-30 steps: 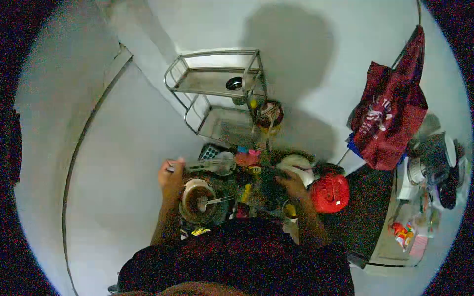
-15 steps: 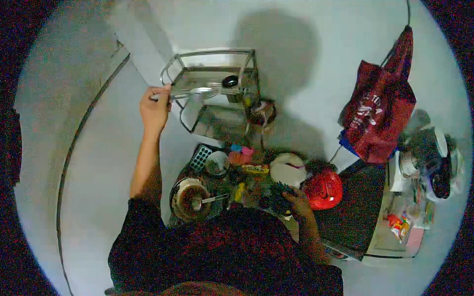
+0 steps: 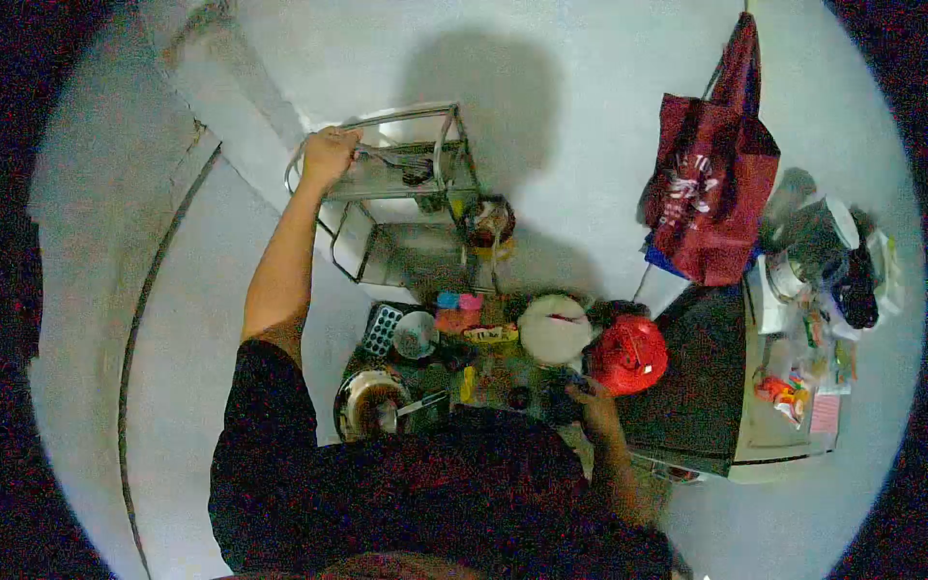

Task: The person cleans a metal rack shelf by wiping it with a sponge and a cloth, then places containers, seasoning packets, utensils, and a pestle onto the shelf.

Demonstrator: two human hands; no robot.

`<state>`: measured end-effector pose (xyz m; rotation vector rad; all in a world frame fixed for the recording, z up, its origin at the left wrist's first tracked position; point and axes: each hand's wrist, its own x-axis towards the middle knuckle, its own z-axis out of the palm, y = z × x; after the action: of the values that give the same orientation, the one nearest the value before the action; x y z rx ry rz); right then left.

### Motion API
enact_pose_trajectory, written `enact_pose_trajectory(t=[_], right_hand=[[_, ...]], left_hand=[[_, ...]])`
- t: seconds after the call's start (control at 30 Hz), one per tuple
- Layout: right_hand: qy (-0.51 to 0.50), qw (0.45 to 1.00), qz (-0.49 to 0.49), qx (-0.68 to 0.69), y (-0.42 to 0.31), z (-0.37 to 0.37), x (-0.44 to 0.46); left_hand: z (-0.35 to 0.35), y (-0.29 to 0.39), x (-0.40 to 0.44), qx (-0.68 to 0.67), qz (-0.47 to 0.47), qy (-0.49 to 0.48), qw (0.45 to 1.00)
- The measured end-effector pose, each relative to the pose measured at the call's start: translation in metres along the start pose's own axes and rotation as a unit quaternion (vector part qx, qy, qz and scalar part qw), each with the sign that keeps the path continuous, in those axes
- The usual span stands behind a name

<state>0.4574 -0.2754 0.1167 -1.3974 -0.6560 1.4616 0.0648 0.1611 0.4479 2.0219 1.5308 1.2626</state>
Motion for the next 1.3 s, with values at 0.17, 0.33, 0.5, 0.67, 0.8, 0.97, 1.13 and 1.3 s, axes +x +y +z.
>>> enact_pose_trajectory(t=[0.17, 0.33, 0.5, 0.67, 0.8, 0.97, 1.13, 1.3], right_hand=[[0.039, 0.997, -0.047, -0.040, 0.040, -0.012, 0.007], [0.019, 0.999, 0.011, 0.024, 0.015, -0.004, -0.011], [0.060, 0.998, 0.028, -0.014, 0.026, -0.008, -0.008], [0.033, 0.996, 0.008, -0.082, 0.014, -0.004, -0.013], [0.024, 0.994, -0.003, -0.104, -0.004, 0.005, -0.026], [0.040, 0.995, -0.062, -0.067, 0.005, -0.010, -0.008], [0.070, 0.967, -0.027, 0.245, 0.002, -0.029, -0.029], [0.142, 0.921, 0.000, 0.363, 0.045, -0.064, -0.029]], left_hand=[[0.013, -0.031, 0.021, 0.038, 0.025, -0.058, 0.997], [0.011, -0.023, 0.018, 0.104, -0.023, -0.058, 0.993], [0.015, -0.022, 0.026, 0.204, 0.056, -0.018, 0.977], [0.030, -0.003, 0.023, 0.280, 0.131, -0.029, 0.951], [0.057, 0.002, 0.012, 0.308, 0.182, -0.129, 0.925], [0.076, 0.009, 0.002, 0.349, 0.170, -0.208, 0.898], [0.061, 0.029, -0.046, 0.257, 0.176, -0.020, 0.950], [0.069, 0.065, -0.169, -0.011, 0.116, -0.128, 0.985]])
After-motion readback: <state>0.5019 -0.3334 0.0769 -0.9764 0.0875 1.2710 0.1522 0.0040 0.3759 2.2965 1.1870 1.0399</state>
